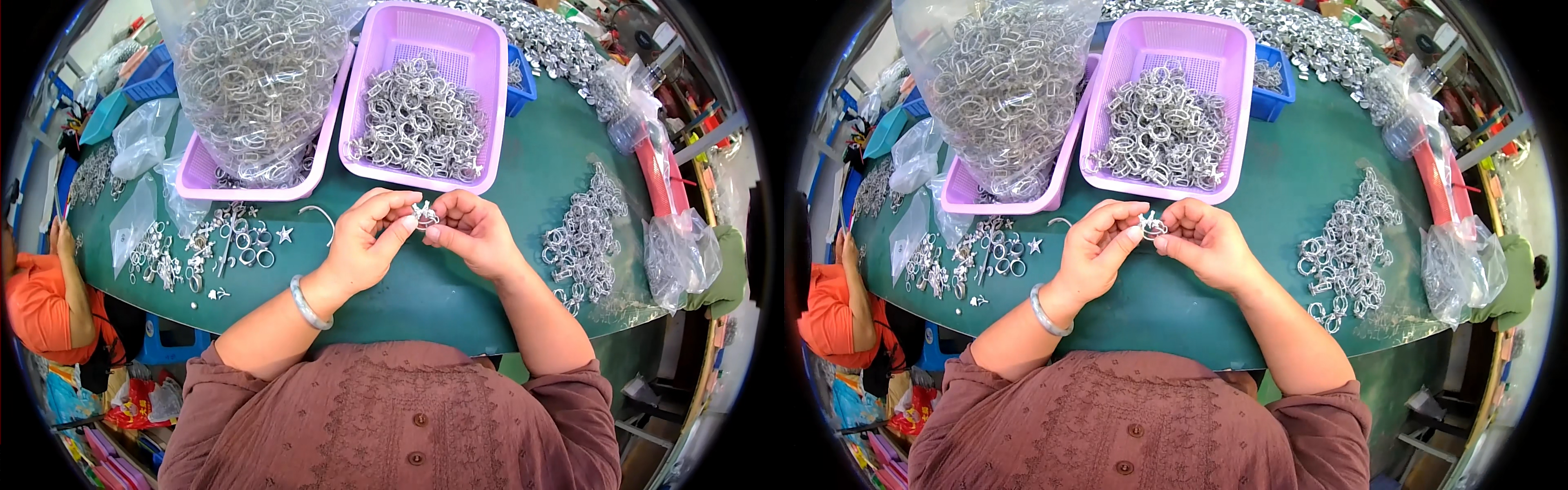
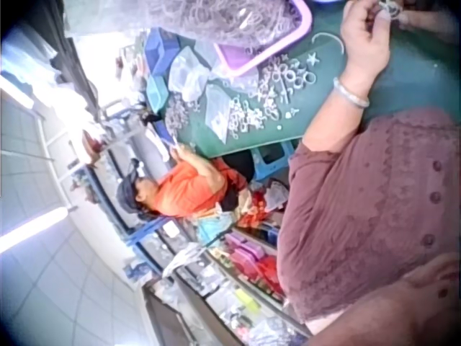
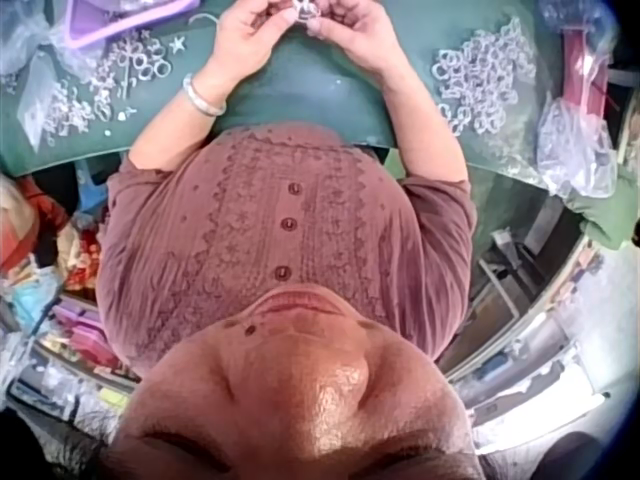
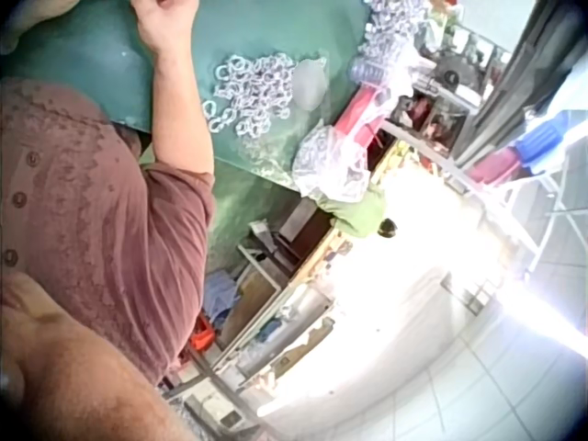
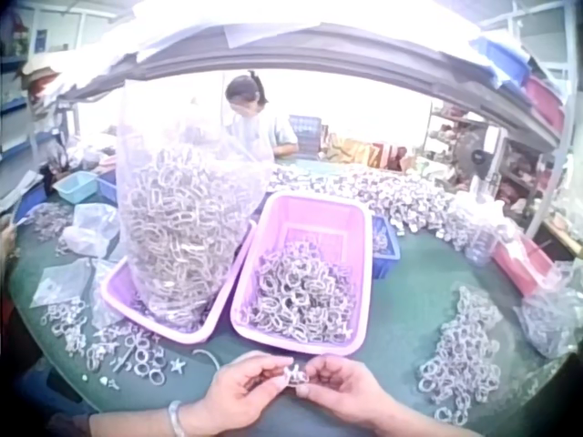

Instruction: The person takes metal components from a basket, fits the pieces together by hand, and places the assembled metal items into a pile on the table.

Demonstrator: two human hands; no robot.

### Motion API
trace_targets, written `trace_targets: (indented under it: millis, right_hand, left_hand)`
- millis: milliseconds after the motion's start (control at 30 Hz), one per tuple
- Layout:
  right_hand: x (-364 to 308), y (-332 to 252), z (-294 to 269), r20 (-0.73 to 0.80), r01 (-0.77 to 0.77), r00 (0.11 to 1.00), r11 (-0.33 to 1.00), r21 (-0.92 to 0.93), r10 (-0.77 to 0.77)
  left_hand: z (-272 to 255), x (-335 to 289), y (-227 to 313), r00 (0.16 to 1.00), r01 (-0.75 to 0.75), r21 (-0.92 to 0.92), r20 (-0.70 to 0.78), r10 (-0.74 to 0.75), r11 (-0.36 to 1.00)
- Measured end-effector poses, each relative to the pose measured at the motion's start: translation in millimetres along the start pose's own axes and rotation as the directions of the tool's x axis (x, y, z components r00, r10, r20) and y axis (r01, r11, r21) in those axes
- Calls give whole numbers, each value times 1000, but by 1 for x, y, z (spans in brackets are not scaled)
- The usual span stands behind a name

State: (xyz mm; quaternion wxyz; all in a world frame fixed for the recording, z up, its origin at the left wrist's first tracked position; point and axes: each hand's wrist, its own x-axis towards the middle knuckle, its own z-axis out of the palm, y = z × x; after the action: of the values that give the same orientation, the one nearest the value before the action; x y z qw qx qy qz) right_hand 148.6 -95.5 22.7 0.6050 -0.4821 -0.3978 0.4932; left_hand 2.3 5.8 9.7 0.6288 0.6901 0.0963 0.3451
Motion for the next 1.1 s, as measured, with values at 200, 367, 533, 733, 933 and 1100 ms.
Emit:
trace_targets:
  millis: [200, 367, 533, 733, 933, 1100]
  right_hand:
    - [-1, 0, 0, -11, -74, 997, 997, 22, 74]
    - [1, -1, 0, -1, -79, 997, 997, 12, 79]
    - [0, -2, -1, -9, -140, 990, 989, 47, 141]
    - [1, -3, -1, 1, -127, 992, 991, 40, 127]
    - [2, -2, -2, 9, -101, 995, 994, 48, 100]
    - [1, -4, -2, 16, -138, 990, 988, 64, 137]
  left_hand:
    - [-1, 0, -1, 998, 57, -75, 6, -57, 996]
    - [-1, -2, 0, 995, 99, -107, 6, -99, 989]
    - [-1, -1, 0, 990, 139, -122, 14, -138, 983]
    - [-1, -1, 0, 989, 147, -108, 2, -147, 983]
    - [-2, -1, -1, 986, 167, -77, 5, -167, 983]
    - [-1, -2, -1, 979, 200, -136, -2, -202, 970]
